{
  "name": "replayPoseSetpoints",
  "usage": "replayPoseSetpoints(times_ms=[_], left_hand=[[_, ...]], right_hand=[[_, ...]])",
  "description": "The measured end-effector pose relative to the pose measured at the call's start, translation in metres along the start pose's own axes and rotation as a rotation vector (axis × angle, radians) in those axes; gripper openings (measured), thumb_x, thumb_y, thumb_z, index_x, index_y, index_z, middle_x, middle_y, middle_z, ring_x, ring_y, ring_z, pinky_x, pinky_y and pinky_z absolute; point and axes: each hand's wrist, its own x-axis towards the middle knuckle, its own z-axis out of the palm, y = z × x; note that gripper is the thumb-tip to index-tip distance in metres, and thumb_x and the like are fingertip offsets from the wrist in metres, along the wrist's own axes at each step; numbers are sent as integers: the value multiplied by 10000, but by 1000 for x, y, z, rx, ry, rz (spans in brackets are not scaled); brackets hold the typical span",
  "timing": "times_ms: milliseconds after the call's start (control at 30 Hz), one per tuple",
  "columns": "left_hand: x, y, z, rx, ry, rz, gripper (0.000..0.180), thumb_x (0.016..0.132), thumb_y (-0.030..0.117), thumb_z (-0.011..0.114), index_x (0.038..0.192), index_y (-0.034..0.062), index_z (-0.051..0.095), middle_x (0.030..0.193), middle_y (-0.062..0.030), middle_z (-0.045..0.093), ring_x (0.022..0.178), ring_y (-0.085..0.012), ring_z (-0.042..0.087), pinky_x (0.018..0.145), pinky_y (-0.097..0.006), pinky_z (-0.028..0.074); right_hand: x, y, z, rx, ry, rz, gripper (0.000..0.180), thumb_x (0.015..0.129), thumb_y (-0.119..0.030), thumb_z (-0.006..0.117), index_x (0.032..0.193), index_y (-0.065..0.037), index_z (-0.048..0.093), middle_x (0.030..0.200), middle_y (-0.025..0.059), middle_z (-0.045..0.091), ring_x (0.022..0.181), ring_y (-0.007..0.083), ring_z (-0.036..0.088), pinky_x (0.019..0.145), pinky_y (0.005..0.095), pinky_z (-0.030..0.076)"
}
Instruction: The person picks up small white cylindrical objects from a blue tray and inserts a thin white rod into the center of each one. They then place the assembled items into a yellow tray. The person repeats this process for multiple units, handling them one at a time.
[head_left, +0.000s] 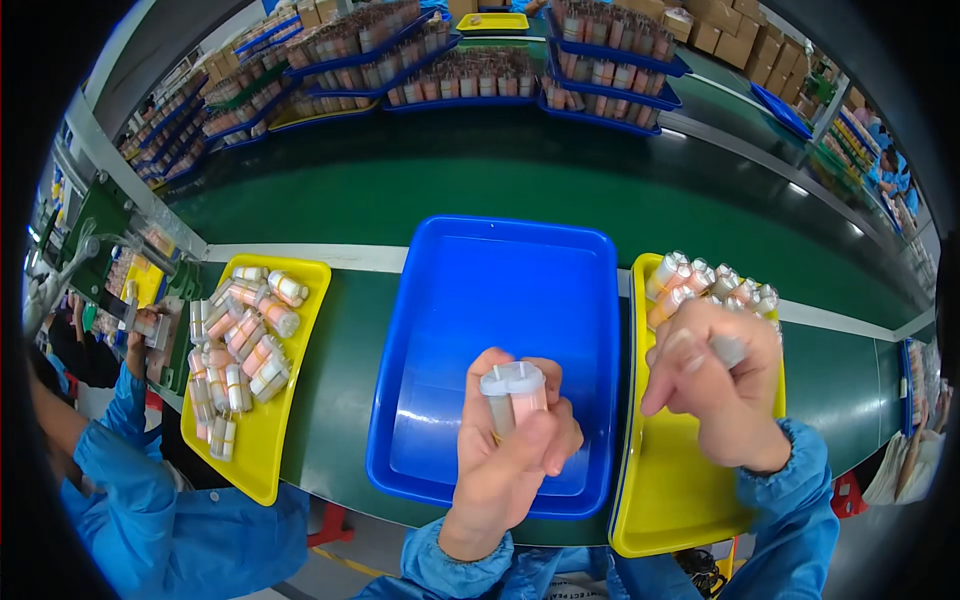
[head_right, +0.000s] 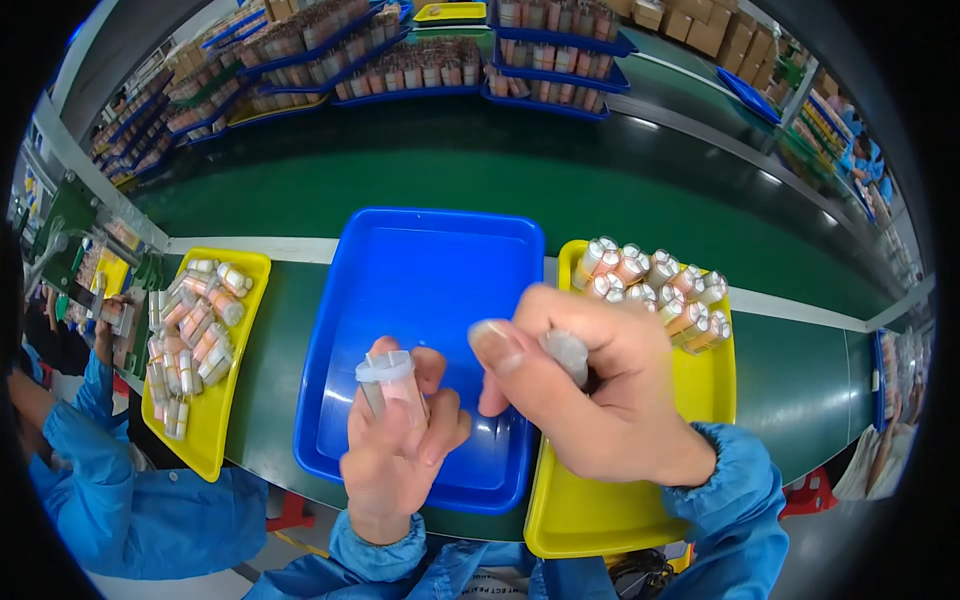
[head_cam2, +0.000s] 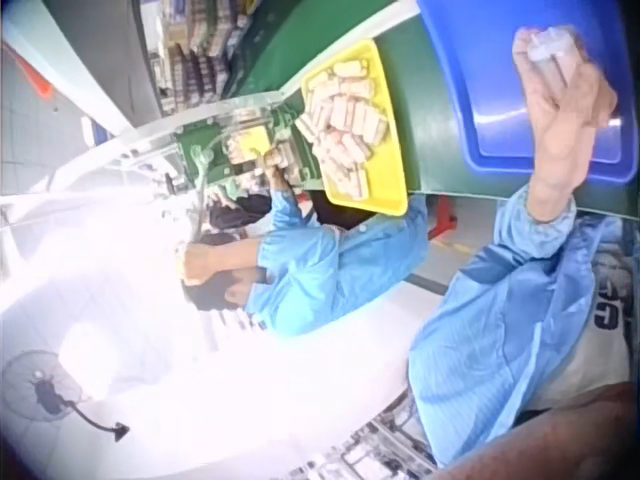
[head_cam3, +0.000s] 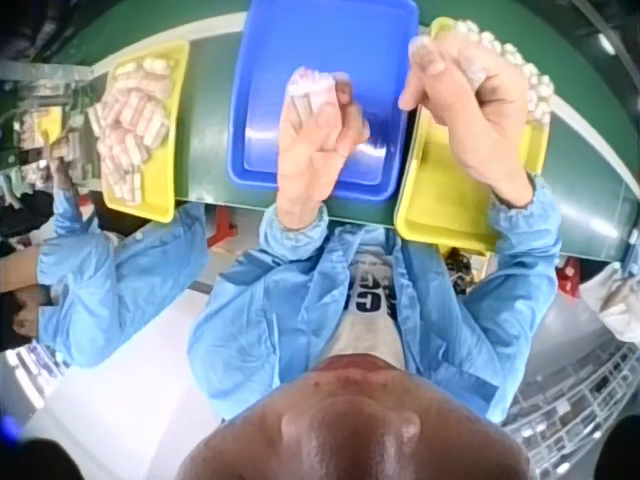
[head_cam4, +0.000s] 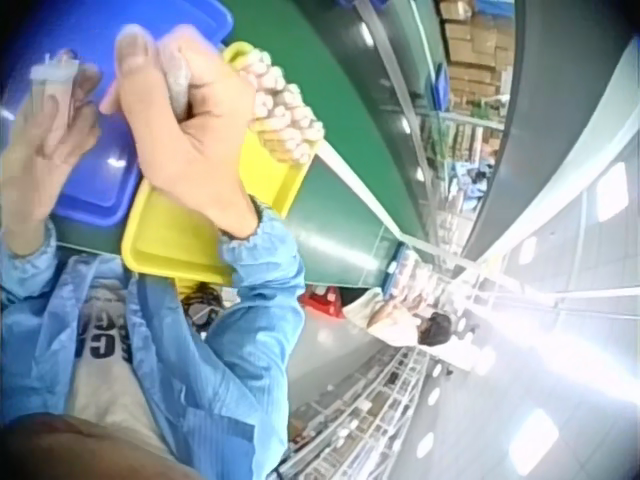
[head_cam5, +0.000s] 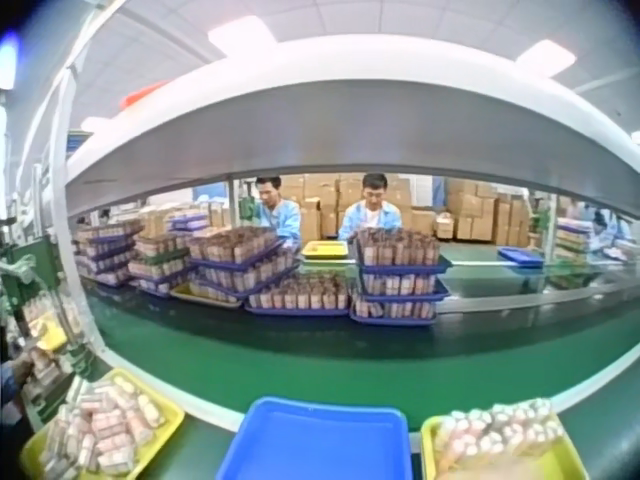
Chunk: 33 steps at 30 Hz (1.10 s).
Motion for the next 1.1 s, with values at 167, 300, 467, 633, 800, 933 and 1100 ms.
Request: replayPoseSetpoints(times_ms=[167,300,467,633,800,933,1100], left_hand=[[1,3,4,158,54,-70,339,1021,311,454,1255,71,404,1123,-127,492,785,-185,516,726,-344,427],[12,-1,27,197,348,-69,533,1038,464,314,1252,10,492,987,-76,510,748,-173,461,662,-305,341],[4,2,5,-69,150,-107,572,1044,484,246,1282,32,503,840,-56,481,709,-163,406,655,-282,327],[7,4,20,25,267,-166,575,1041,497,237,1267,42,508,833,-42,463,684,-155,406,630,-291,336],[7,1,14,-17,209,-214,622,1023,563,232,1272,58,497,858,-35,477,669,-152,433,617,-295,349],[-1,-9,10,-112,115,-122,682,997,627,211,1284,66,471,871,-35,500,620,-139,450,579,-281,354],[-1,-9,13,20,67,-267,616,994,584,332,1303,60,427,885,-82,507,657,-157,501,599,-304,409]], right_hand=[[26,-36,22,51,278,-24,469,1022,-411,411,665,-106,404,476,-7,427,390,64,338,365,209,258],[27,-34,-1,341,157,-118,488,1060,-388,274,659,-129,376,476,-24,351,345,55,211,331,222,187],[22,-30,3,444,197,-49,511,1062,-349,220,608,-146,340,474,-17,337,336,78,167,324,246,171],[21,-29,-2,633,165,-8,522,1057,-323,209,574,-154,308,478,-13,321,367,87,168,340,262,180],[17,-25,7,777,262,0,522,1057,-312,190,574,-151,302,488,-9,319,388,105,197,354,274,191],[15,-12,2,908,-4,-46,538,1060,-329,161,574,-138,296,486,1,306,388,129,217,362,285,195],[13,11,12,1035,-86,-122,568,1061,-367,119,586,-117,305,480,18,304,389,149,231,367,305,211]])
